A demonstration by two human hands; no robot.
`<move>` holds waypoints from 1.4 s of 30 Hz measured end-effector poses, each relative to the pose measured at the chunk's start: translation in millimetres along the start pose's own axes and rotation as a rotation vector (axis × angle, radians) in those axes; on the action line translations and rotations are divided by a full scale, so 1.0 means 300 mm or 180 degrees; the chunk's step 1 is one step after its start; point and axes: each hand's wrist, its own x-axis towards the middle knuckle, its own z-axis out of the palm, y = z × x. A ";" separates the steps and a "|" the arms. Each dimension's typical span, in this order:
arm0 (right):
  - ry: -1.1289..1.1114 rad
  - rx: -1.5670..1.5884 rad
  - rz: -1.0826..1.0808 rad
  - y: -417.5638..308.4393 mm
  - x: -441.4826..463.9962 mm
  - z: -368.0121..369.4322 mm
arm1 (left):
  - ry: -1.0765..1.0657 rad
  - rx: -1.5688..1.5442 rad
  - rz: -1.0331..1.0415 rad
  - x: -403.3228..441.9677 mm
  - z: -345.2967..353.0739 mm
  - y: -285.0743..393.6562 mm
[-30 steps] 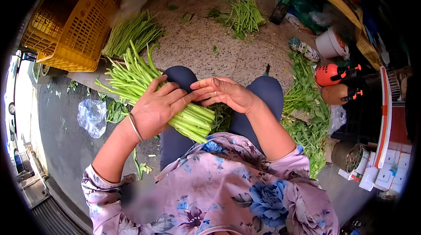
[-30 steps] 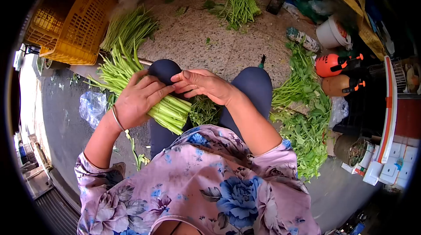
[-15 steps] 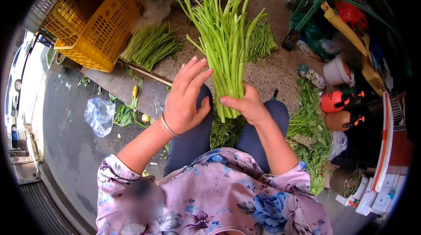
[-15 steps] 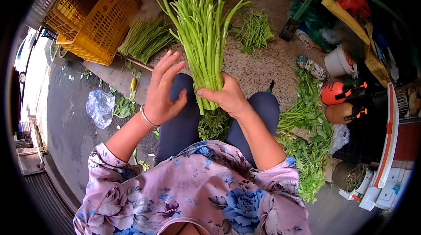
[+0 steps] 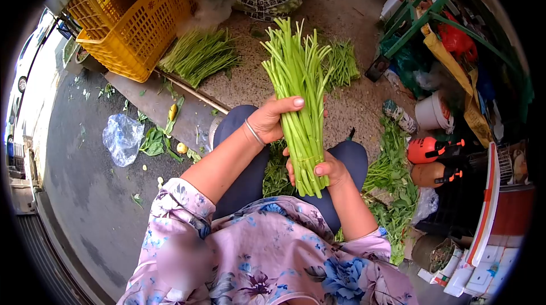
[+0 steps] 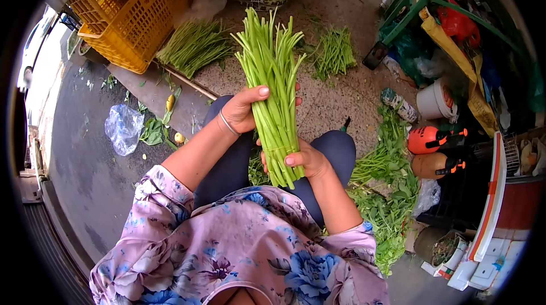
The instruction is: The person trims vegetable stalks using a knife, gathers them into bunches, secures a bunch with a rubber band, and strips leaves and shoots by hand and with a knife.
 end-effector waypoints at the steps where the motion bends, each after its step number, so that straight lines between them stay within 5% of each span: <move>1: -0.0114 0.0086 -0.0100 0.026 0.001 -0.011 | 0.0122 0.0153 -0.0048 0.005 0.006 -0.011; 6: 0.0498 -0.0281 -0.0384 0.031 -0.041 -0.040 | 0.0588 0.0437 -0.0009 0.028 0.041 -0.019; 8: 0.0787 -0.0340 -0.0667 0.021 -0.045 -0.073 | 0.0795 0.0938 0.0504 0.050 0.035 -0.016; 13: 0.1792 -0.2042 -0.0171 -0.033 0.062 -0.014 | 0.1319 0.1021 0.0795 0.107 -0.011 0.017; 16: 0.1721 -0.1621 -0.0110 -0.058 0.174 -0.031 | 0.1538 0.1707 0.0897 0.119 -0.093 0.096; 18: 0.1793 -0.0836 -0.0083 -0.069 0.282 -0.029 | 0.3098 0.2037 0.0426 0.096 -0.138 0.163; 20: 0.1766 -0.0675 0.0239 -0.075 0.417 -0.068 | 0.3148 0.1768 0.0251 0.014 -0.171 0.280; 23: 0.2258 -0.0321 0.0604 -0.082 0.688 -0.047 | 0.3516 0.2297 0.1448 -0.051 -0.207 0.330; 25: 0.0955 -0.0675 -0.0300 -0.083 0.893 -0.024 | 0.3799 0.2845 0.2012 -0.073 -0.187 0.368; 26: 0.0940 -0.0685 -0.0236 -0.076 0.978 -0.018 | 0.3988 0.3433 0.2517 -0.083 -0.183 0.385; 30: 0.1648 -0.0889 -0.0732 -0.077 1.288 -0.016 | 0.3852 0.3612 0.3190 -0.166 -0.163 0.452; 34: 0.1536 -0.0013 -0.0580 -0.005 1.598 -0.065 | 0.3594 0.3524 0.3261 -0.184 -0.162 0.464; 35: 0.2159 0.0242 -0.0007 0.013 1.620 -0.066 | 0.3610 0.3456 0.3186 -0.183 -0.166 0.466; 36: 0.2766 0.0491 0.0574 0.035 1.634 -0.072 | 0.3623 0.3388 0.3122 -0.185 -0.169 0.468; 42: 0.2342 -0.0812 0.1003 0.125 1.300 -0.266 | 0.3887 0.3814 0.2969 -0.193 -0.169 0.464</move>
